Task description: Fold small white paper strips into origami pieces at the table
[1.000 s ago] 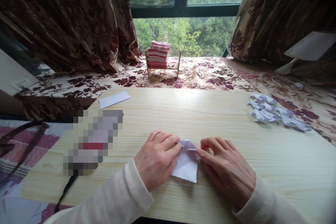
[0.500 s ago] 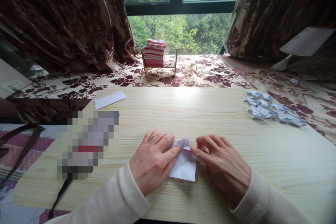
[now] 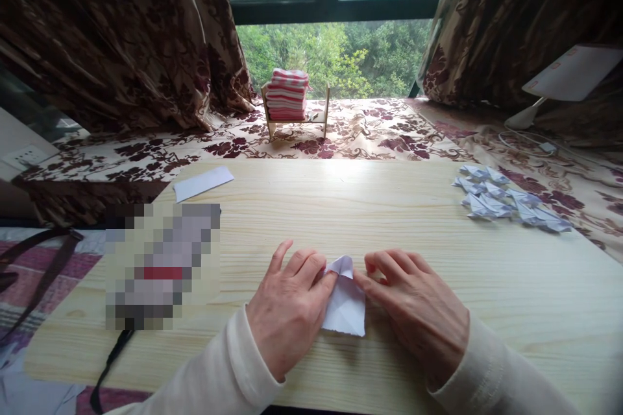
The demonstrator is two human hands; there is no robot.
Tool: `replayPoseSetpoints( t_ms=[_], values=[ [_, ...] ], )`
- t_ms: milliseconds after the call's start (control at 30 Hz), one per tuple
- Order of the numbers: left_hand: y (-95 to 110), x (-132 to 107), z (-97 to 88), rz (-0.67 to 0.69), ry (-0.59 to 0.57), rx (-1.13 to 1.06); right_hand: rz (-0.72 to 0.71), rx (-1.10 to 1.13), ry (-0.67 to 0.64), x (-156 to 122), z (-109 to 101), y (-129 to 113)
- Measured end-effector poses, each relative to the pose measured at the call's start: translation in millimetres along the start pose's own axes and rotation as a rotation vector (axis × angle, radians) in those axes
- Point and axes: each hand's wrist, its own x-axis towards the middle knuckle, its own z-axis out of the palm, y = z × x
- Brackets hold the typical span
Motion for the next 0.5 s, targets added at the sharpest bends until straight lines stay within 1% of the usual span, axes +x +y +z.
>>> replayPoseSetpoints(
  t_ms=[100, 267, 400, 500],
  values=[
    [3, -1, 0.1, -0.018, -0.024, -0.01, 0.002, 0.003, 0.004, 1, 0, -1],
    [10, -7, -2.2, -0.023, -0.012, -0.011, 0.023, 0.013, 0.0, 3, -2, -1],
    [20, -12, -6.2, -0.051, -0.044, -0.021, 0.016, 0.022, -0.01, 3, -2, 0],
    [26, -14, -3.5, -0.087, -0.043, -0.01, 0.014, 0.034, -0.018, 3, -2, 1]
  ],
)
